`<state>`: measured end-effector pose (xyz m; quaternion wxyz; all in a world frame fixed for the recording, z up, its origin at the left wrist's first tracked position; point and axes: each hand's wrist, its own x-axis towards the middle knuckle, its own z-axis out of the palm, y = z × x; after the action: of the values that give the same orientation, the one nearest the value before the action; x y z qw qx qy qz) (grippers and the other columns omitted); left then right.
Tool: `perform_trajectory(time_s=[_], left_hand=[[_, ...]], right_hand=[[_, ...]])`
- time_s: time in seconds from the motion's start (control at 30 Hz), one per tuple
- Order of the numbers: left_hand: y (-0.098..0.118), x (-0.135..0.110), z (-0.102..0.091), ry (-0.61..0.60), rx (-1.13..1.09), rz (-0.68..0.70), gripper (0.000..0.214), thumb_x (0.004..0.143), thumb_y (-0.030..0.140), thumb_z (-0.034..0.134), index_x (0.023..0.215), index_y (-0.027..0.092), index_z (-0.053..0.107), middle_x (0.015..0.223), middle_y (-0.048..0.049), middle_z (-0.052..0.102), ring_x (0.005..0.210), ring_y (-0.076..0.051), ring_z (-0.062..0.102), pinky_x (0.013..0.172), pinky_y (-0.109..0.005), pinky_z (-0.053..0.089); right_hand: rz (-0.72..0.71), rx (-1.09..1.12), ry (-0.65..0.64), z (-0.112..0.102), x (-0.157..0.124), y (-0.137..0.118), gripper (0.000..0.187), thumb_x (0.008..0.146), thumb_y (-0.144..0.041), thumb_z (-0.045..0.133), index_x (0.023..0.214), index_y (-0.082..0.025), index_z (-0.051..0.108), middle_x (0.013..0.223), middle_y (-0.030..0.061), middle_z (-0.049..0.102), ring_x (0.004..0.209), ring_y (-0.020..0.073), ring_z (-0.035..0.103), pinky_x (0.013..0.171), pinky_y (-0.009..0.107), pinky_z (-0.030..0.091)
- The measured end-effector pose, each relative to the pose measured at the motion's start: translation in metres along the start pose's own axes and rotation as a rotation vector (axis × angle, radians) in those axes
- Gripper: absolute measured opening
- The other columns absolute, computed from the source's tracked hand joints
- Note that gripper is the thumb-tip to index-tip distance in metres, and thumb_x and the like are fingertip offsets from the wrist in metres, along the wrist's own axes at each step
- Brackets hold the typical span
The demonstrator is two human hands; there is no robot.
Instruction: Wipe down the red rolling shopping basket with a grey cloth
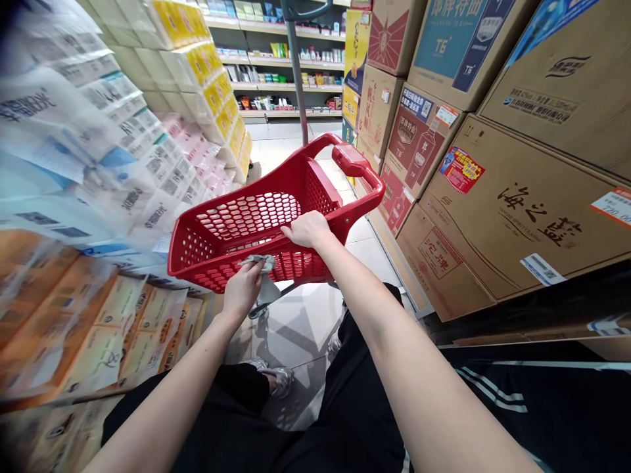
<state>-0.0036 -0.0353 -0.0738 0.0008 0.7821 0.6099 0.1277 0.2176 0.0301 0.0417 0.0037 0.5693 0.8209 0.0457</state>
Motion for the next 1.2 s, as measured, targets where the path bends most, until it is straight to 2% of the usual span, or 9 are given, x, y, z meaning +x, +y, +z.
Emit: perform_trajectory(time_s=[0.2,0.37,0.47,0.6,0.7,0.83,0.97,1.07,1.2], left_hand=[[0.023,-0.003,0.005,-0.117,-0.002,-0.082,0.05,0.097,0.025,0.035,0.146,0.026,0.046,0.139,-0.012,0.057,0.097,-0.024,0.067,0.072,-0.031,0.049],[0.038,0.01,0.018,-0.051,-0.088,-0.198,0.046,0.097,0.024,0.038,0.142,0.02,0.049,0.139,-0.0132,0.058,0.106,-0.024,0.065,0.082,-0.029,0.048],[0.032,0.014,0.02,-0.038,-0.099,-0.166,0.045,0.096,0.022,0.04,0.139,0.02,0.053,0.134,-0.0129,0.061,0.106,-0.023,0.066,0.083,-0.028,0.048],[0.02,0.004,0.023,-0.088,-0.087,-0.012,0.047,0.095,0.02,0.041,0.14,0.024,0.054,0.135,-0.0094,0.061,0.108,-0.023,0.065,0.084,-0.028,0.049],[0.026,-0.007,0.03,-0.106,-0.124,0.066,0.05,0.096,0.021,0.04,0.144,0.027,0.05,0.14,-0.006,0.058,0.113,-0.023,0.063,0.085,-0.029,0.05],[0.046,-0.004,0.029,0.0,-0.184,-0.06,0.052,0.098,0.022,0.036,0.15,0.022,0.04,0.145,-0.0096,0.053,0.119,-0.024,0.06,0.089,-0.031,0.049],[0.057,0.018,0.019,-0.081,-0.126,-0.161,0.051,0.097,0.021,0.033,0.147,0.021,0.043,0.139,-0.0133,0.057,0.107,-0.025,0.064,0.077,-0.031,0.049],[0.055,0.027,0.014,-0.135,-0.092,-0.136,0.051,0.096,0.018,0.032,0.146,0.021,0.044,0.133,-0.0131,0.061,0.103,-0.025,0.065,0.075,-0.031,0.048],[0.049,0.019,0.016,-0.159,-0.078,-0.046,0.054,0.096,0.019,0.034,0.149,0.023,0.041,0.14,-0.0094,0.057,0.111,-0.024,0.062,0.079,-0.029,0.048]], right_hand=[[-0.018,0.014,0.016,0.003,0.001,-0.003,0.077,0.1,-0.065,0.021,0.1,-0.014,0.078,0.102,0.0161,0.076,0.098,0.0285,0.07,0.084,0.035,0.044],[-0.06,-0.001,0.012,0.001,0.002,-0.003,0.079,0.098,-0.069,0.021,0.099,-0.013,0.078,0.103,0.016,0.075,0.098,0.0286,0.069,0.082,0.035,0.044],[-0.049,-0.009,-0.009,-0.001,0.003,-0.003,0.078,0.099,-0.067,0.021,0.101,-0.013,0.078,0.104,0.0165,0.075,0.099,0.0282,0.069,0.083,0.034,0.043],[-0.046,-0.002,-0.018,-0.001,0.004,-0.003,0.078,0.099,-0.067,0.021,0.101,-0.014,0.078,0.103,0.0162,0.075,0.098,0.0284,0.069,0.083,0.035,0.043],[-0.045,0.008,0.001,0.0,0.004,-0.004,0.078,0.098,-0.068,0.022,0.1,-0.014,0.078,0.103,0.016,0.075,0.098,0.0289,0.069,0.083,0.036,0.043],[-0.039,0.007,0.005,0.001,0.005,-0.009,0.076,0.098,-0.067,0.023,0.103,-0.014,0.078,0.104,0.0162,0.075,0.1,0.0287,0.069,0.084,0.035,0.043],[-0.043,0.014,0.008,0.0,0.005,-0.011,0.075,0.099,-0.067,0.024,0.101,-0.014,0.078,0.102,0.0159,0.075,0.099,0.0284,0.069,0.083,0.035,0.044],[-0.041,0.027,0.01,0.0,0.007,-0.009,0.073,0.099,-0.066,0.026,0.102,-0.014,0.078,0.103,0.0158,0.075,0.1,0.0282,0.069,0.084,0.035,0.044],[-0.039,0.036,-0.003,0.002,0.009,-0.006,0.073,0.099,-0.066,0.026,0.101,-0.015,0.078,0.105,0.0166,0.075,0.1,0.0289,0.068,0.085,0.036,0.043]])
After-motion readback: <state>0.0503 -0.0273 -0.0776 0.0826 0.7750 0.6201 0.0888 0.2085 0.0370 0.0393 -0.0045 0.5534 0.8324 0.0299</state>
